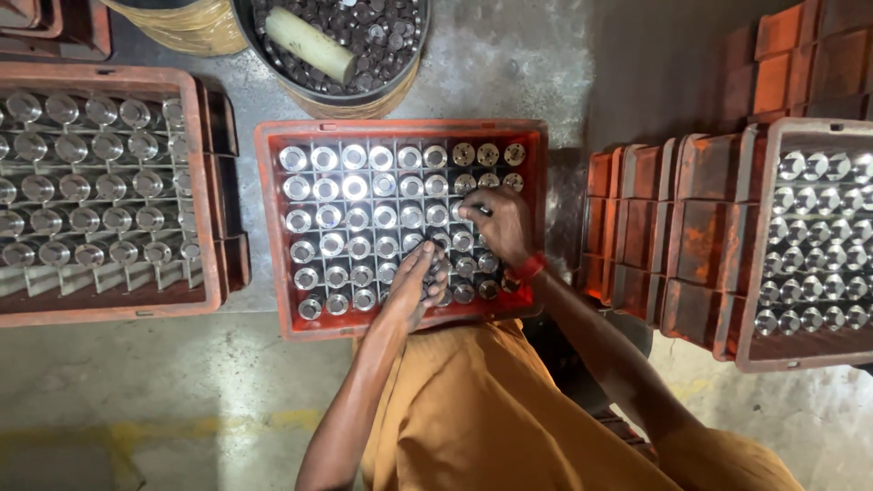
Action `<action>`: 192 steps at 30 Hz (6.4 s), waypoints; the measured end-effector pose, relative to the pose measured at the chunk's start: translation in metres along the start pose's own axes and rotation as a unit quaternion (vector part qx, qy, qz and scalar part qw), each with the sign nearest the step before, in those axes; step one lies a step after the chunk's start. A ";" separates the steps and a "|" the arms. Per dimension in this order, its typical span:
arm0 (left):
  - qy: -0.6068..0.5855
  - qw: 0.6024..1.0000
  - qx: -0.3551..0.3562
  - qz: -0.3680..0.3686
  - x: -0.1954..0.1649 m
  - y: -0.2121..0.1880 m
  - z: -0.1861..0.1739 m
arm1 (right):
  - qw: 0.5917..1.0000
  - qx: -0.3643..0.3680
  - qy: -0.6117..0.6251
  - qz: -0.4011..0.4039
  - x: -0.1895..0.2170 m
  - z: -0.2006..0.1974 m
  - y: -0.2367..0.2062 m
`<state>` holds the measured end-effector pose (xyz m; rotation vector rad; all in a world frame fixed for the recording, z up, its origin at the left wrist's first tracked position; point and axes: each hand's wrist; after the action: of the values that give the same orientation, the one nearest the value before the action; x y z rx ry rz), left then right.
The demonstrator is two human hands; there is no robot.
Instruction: The person places small metal parts into a red plastic tray, then wipes the parts with a cloth. The person continues to arrange and wipe the parts in the tray.
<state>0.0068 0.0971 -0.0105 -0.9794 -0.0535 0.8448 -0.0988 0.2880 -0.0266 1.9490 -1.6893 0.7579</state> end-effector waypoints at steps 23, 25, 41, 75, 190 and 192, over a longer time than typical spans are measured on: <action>0.017 0.992 -0.110 0.061 -0.002 0.018 0.010 | 0.994 -0.097 -0.017 -0.048 0.009 -0.008 0.034; 0.044 0.990 -0.113 0.071 -0.005 0.016 0.014 | 0.998 -0.052 0.029 0.008 0.013 -0.006 0.042; -0.047 0.997 -0.061 0.031 -0.019 0.011 0.024 | 0.959 -0.062 0.223 0.163 0.008 -0.013 0.035; 0.034 0.995 -0.076 0.047 0.017 0.021 0.009 | 0.980 -0.076 -0.131 -0.132 -0.030 -0.017 -0.097; 0.127 0.991 -0.009 0.031 0.007 0.083 -0.016 | 0.981 -0.195 0.010 -0.020 -0.034 -0.049 -0.068; 0.114 0.993 0.003 0.040 0.003 0.081 -0.020 | 0.987 -0.158 -0.009 -0.001 -0.035 -0.048 -0.059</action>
<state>-0.0321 0.1073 -0.0833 -1.0725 0.1847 0.8001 -0.0490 0.3543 -0.0130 1.7402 -1.6996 0.4394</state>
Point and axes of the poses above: each hand's wrist, its own y-axis towards the middle knuckle, its own z-axis out of the palm, x = y × z, and after that the axes turned 9 degrees about -x, right-handed
